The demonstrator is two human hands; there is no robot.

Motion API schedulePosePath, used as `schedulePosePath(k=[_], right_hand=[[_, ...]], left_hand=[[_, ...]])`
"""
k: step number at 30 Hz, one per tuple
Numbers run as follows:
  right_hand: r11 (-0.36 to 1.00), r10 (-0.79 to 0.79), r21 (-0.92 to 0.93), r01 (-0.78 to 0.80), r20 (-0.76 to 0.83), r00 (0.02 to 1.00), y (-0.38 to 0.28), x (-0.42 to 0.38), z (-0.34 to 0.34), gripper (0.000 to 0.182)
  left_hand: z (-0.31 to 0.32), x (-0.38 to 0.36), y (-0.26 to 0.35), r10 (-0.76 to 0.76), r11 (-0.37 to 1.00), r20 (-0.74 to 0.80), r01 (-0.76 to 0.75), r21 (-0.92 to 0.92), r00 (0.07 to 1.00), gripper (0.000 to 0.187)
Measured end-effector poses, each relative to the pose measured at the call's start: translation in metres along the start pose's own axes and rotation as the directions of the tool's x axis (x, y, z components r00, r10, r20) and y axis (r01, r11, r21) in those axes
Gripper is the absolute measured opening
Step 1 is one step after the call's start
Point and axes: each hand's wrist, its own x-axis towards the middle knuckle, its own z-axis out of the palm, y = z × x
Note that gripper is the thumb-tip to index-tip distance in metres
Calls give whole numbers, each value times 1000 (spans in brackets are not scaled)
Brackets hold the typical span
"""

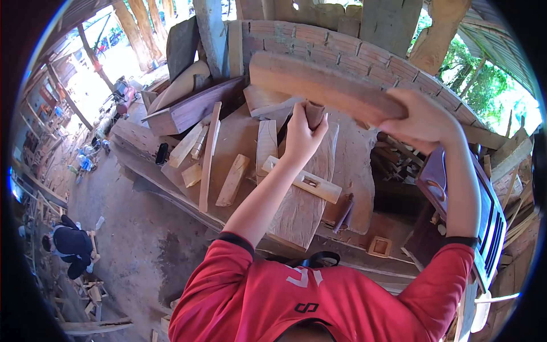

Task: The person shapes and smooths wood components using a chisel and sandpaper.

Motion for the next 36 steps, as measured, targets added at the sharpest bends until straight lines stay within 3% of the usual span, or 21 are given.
schedulePosePath(k=[2, 4, 6, 7, 10, 11, 12, 14, 16, 18, 19, 21, 24, 25, 26, 27, 28, 30, 32, 34, 36], right_hand=[[999, -37, -30, 27, -385, 922, 2, -7, -12, 61], [996, 16, 84, 30, -499, 867, 8, -4, -19, 56], [739, 54, 564, 369, -595, 802, 1, -2, -28, 49], [662, 46, 548, 511, -711, 702, -5, 6, -20, 45], [622, -7, 656, 428, -542, 840, -6, 5, -2, 48], [839, 50, 512, 187, -414, 909, 5, 7, 7, 51], [838, 48, 512, 188, -413, 910, 3, 9, 7, 51], [990, -35, -139, 10, -181, 983, -3, 11, 7, 53], [988, -71, -151, 38, -224, 972, 23, 16, -4, 53], [991, 28, 133, 26, -390, 921, 19, 13, -23, 54], [991, 31, 135, 23, -385, 922, 14, 10, -28, 54], [781, 99, 575, 244, -500, 860, 2, 6, -32, 54], [671, 20, 626, 397, -551, 834, -6, 11, -11, 51], [787, 48, 586, 193, -371, 927, -3, 8, -9, 52], [787, 52, 587, 191, -371, 927, -3, 10, -5, 52], [962, -29, 257, 90, -234, 972, -5, 15, 0, 55], [992, -45, -124, 36, -74, 996, -10, 18, 3, 57], [994, 101, -54, -99, 37, 994, -12, 16, -14, 60], [997, -73, -51, 56, -441, 894, 0, 9, -17, 56], [991, 35, 132, 25, -438, 898, 8, 9, -19, 56], [737, 140, 631, 243, -495, 858, 4, 7, -12, 59]], left_hand=[[1, 1, 1, -7, 1000, 10, 7, 17, 1000, 30], [0, 0, 2, -34, 999, 14, 34, 17, 999, 31], [1, 1, -1, -39, 999, 20, 39, 18, 999, 31], [1, 1, -2, -42, 999, 30, 42, 21, 999, 31], [1, 2, 1, -65, 998, 28, 65, -19, 998, 31], [3, 2, -2, -66, 998, 24, 67, -18, 998, 31], [5, 3, -4, -32, 999, 11, 32, -27, 999, 31], [6, 0, -8, 2, 999, 12, -2, -34, 1000, 31], [5, -1, -4, -49, 998, 13, 49, -28, 999, 32], [4, 2, -2, -10, 999, 2, 11, -31, 1000, 32], [2, 0, -1, 15, 1000, -9, -15, -27, 1000, 32], [1, 1, -3, -11, 1000, 2, 12, -15, 1000, 32], [0, 2, -5, -53, 998, 24, 53, -25, 998, 32], [0, 1, -5, -76, 996, 31, 77, -46, 997, 32], [2, 1, -7, -77, 996, 34, 79, -47, 996, 32], [5, 1, -9, -57, 998, 33, 58, -25, 998, 32], [6, 1, -10, -36, 999, 36, 36, -4, 999, 32], [3, -2, -8, -37, 999, 30, 37, -2, 999, 32], [0, 3, -7, -25, 1000, 7, 25, -5, 1000, 32], [-5, 0, -7, -33, 999, -9, 33, -7, 999, 31], [-7, 0, -7, -72, 997, -19, 71, -13, 997, 31]])
